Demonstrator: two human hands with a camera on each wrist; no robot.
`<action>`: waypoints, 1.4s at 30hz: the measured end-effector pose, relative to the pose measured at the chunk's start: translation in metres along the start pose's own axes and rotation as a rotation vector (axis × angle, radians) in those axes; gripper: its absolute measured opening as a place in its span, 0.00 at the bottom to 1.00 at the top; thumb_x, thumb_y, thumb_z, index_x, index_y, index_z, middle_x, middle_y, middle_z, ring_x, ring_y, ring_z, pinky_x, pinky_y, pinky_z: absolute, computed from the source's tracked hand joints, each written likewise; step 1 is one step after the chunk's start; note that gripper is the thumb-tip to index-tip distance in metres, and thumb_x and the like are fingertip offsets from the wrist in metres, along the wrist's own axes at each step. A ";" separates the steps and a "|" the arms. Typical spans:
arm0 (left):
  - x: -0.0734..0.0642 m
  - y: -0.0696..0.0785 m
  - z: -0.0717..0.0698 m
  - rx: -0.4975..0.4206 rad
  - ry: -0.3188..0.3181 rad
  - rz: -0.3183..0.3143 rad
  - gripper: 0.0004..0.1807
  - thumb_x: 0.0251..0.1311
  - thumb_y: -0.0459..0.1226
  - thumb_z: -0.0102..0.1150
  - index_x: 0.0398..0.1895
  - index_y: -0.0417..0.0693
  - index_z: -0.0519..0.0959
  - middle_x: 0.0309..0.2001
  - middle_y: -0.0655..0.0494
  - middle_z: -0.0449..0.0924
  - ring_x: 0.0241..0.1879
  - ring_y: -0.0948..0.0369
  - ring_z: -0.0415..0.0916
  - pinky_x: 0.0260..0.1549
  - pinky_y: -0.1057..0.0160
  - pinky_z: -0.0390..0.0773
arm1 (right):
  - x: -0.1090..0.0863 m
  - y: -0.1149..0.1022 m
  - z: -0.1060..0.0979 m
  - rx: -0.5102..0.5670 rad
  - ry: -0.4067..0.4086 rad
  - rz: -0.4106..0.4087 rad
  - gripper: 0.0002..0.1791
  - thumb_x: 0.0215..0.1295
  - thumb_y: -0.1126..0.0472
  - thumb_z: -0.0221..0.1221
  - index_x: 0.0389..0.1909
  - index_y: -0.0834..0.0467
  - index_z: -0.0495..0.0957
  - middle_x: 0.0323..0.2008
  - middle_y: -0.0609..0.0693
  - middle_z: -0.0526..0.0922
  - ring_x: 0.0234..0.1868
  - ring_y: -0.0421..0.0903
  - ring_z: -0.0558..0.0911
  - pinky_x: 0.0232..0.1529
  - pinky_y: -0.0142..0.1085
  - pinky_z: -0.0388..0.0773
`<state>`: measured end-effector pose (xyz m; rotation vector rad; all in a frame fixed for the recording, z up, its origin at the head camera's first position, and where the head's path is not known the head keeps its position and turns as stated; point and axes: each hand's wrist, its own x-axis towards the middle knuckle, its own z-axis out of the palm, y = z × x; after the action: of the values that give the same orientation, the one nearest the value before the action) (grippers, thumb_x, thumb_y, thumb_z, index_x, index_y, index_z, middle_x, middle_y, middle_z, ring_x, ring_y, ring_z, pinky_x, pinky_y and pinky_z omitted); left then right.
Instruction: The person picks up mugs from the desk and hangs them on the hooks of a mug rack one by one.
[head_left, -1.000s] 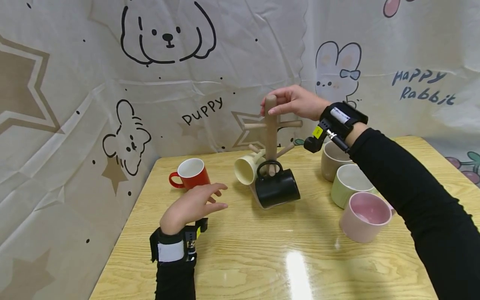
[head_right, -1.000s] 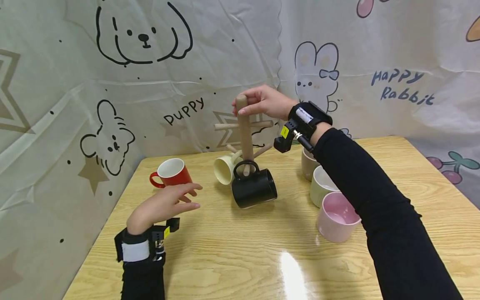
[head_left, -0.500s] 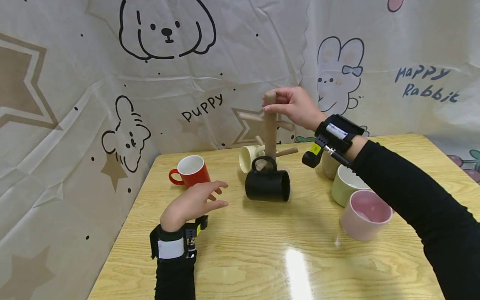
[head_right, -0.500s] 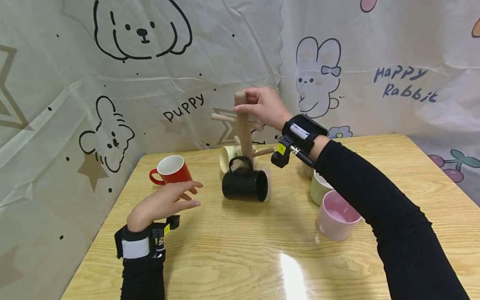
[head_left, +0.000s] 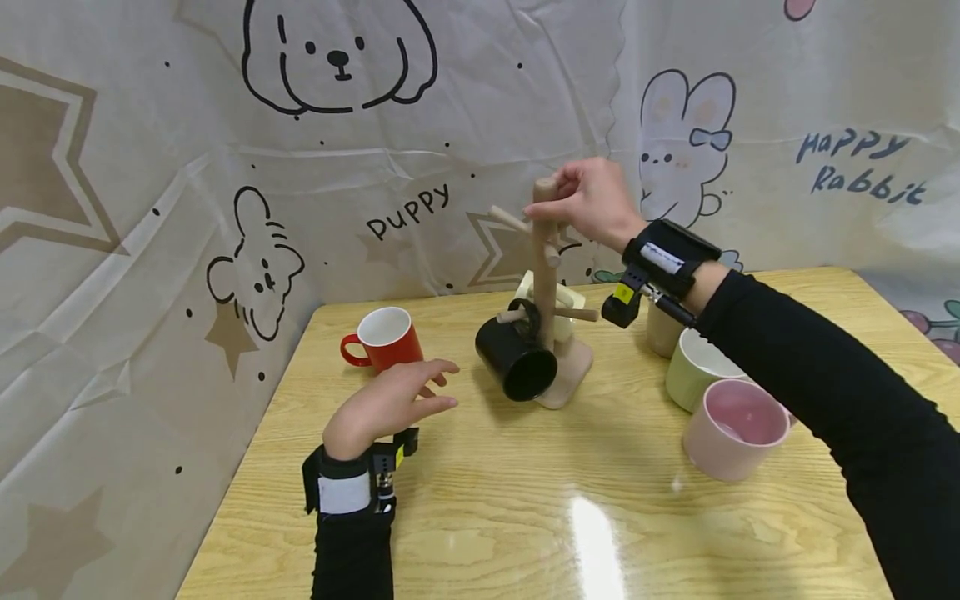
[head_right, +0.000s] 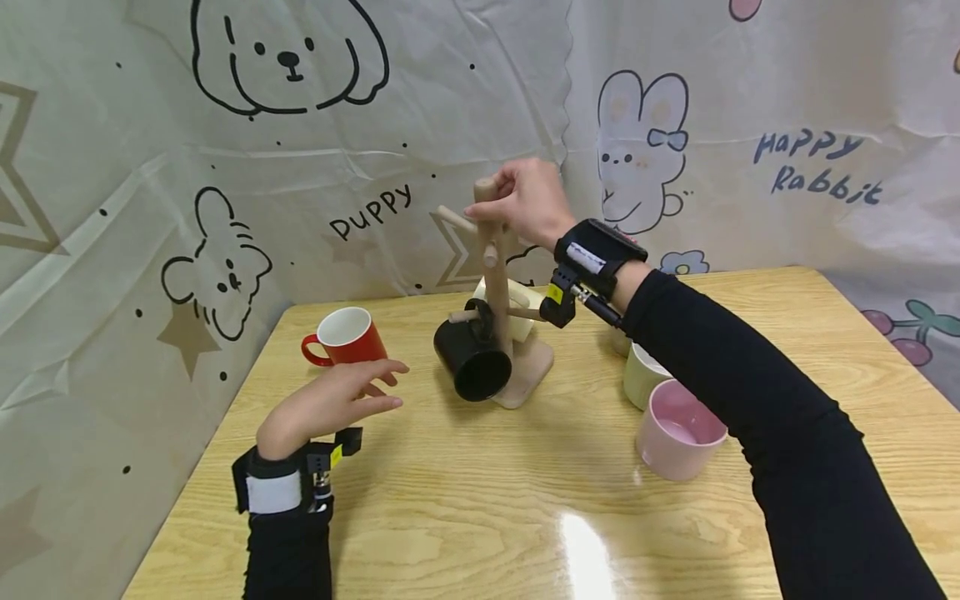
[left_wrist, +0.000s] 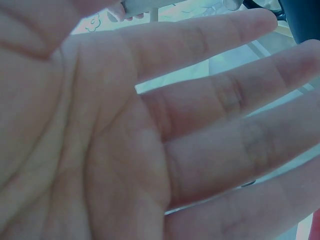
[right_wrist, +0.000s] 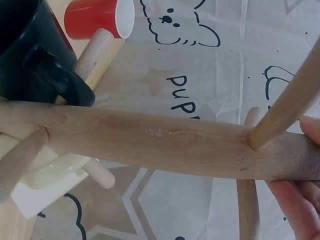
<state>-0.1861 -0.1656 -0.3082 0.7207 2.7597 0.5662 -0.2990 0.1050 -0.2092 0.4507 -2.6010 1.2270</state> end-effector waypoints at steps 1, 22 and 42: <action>0.000 0.000 0.000 -0.001 -0.002 0.002 0.25 0.59 0.42 0.58 0.58 0.44 0.69 0.49 0.46 0.78 0.45 0.53 0.79 0.42 0.59 0.79 | 0.001 0.000 0.000 -0.013 0.004 -0.005 0.16 0.48 0.57 0.69 0.35 0.64 0.79 0.36 0.60 0.84 0.26 0.42 0.80 0.24 0.26 0.77; 0.000 0.003 -0.001 0.009 -0.009 0.001 0.26 0.59 0.43 0.58 0.59 0.44 0.69 0.50 0.46 0.78 0.46 0.53 0.78 0.42 0.59 0.79 | 0.014 0.030 -0.020 0.351 -0.425 -0.168 0.18 0.62 0.63 0.57 0.54 0.60 0.74 0.43 0.42 0.84 0.45 0.37 0.81 0.43 0.31 0.78; 0.000 0.004 0.000 0.008 -0.008 -0.005 0.27 0.58 0.44 0.58 0.59 0.44 0.69 0.50 0.47 0.77 0.47 0.53 0.78 0.42 0.59 0.79 | -0.013 0.008 0.014 0.277 0.077 -0.035 0.19 0.58 0.63 0.61 0.52 0.61 0.77 0.48 0.59 0.81 0.42 0.43 0.84 0.38 0.30 0.80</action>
<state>-0.1845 -0.1625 -0.3061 0.7154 2.7568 0.5502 -0.2910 0.1020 -0.2280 0.4855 -2.3582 1.5680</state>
